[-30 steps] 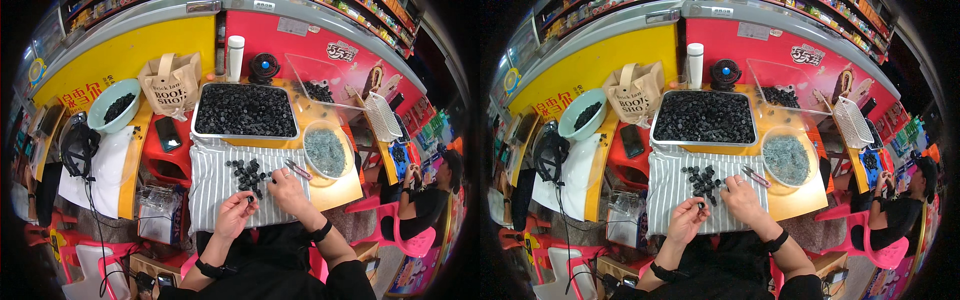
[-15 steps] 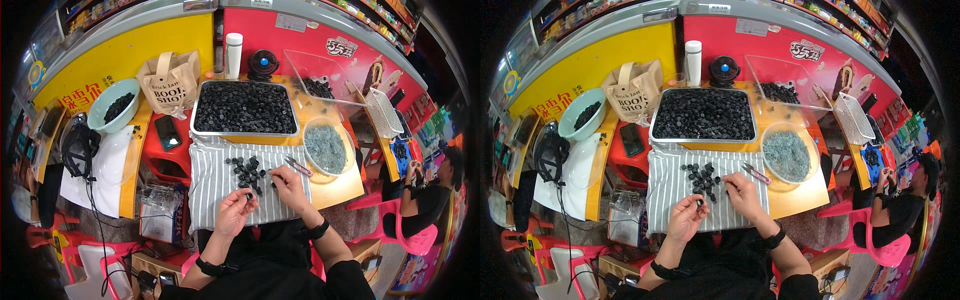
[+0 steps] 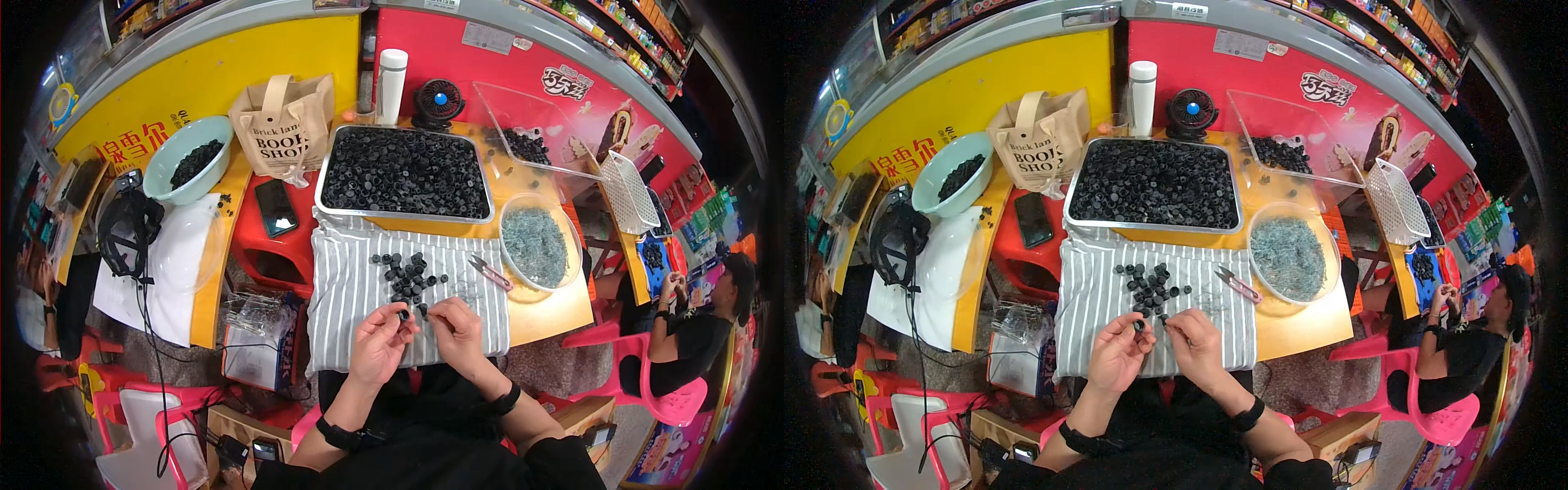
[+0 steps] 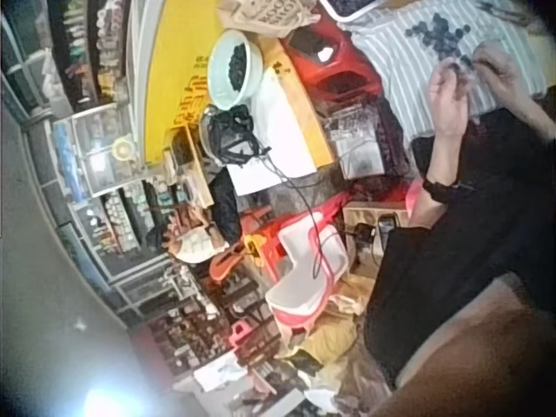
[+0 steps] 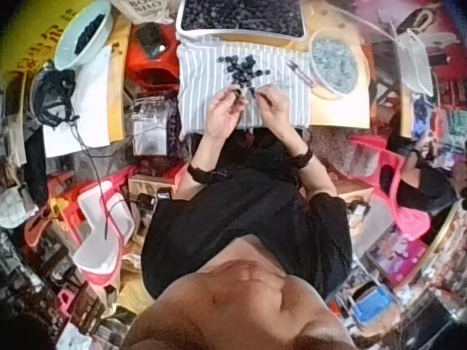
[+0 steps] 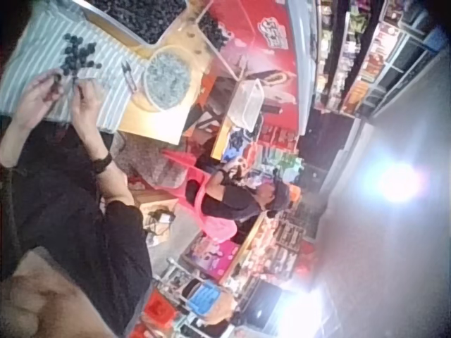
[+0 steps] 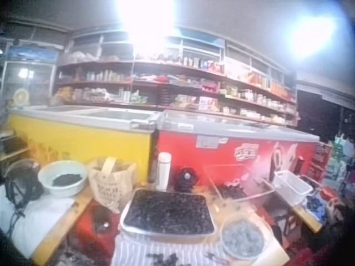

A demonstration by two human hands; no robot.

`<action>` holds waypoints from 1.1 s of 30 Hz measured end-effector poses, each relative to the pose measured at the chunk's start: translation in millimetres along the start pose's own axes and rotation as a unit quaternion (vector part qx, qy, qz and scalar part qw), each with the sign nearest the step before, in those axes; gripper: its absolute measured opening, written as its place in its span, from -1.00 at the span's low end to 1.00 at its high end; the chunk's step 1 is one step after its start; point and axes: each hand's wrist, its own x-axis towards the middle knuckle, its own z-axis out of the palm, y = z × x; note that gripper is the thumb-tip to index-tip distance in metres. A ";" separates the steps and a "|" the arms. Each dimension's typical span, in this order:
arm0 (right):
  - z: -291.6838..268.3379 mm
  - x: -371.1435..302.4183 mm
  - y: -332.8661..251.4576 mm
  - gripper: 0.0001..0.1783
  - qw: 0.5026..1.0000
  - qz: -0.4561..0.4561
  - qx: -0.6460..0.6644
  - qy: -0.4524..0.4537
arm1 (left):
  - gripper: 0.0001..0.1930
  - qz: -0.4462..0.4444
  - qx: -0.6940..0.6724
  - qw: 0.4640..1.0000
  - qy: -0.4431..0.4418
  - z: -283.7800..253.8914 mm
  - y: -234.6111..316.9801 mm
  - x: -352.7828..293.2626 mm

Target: Assembling small black plastic components by inserting tiny pieces into them by hand and with tweezers.

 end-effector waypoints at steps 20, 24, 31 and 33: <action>6.9 2.0 5.0 -0.85 1.000 0.008 -0.013 0.012 | -0.76 -0.008 -0.005 1.000 -0.002 -2.8 1.1 -1.5; 8.5 2.4 5.0 -0.85 0.999 -0.015 -0.037 0.017 | -0.76 -0.008 -0.010 1.000 -0.009 -2.0 1.5 -1.3; 7.7 2.5 6.2 -0.78 0.988 -0.105 -0.108 0.018 | -0.76 -0.007 -0.006 1.000 -0.004 -1.7 1.8 -1.3; 7.6 4.7 3.8 -0.77 0.984 -0.130 -0.125 0.009 | -0.76 -0.008 -0.006 1.000 -0.002 -1.1 1.8 -1.3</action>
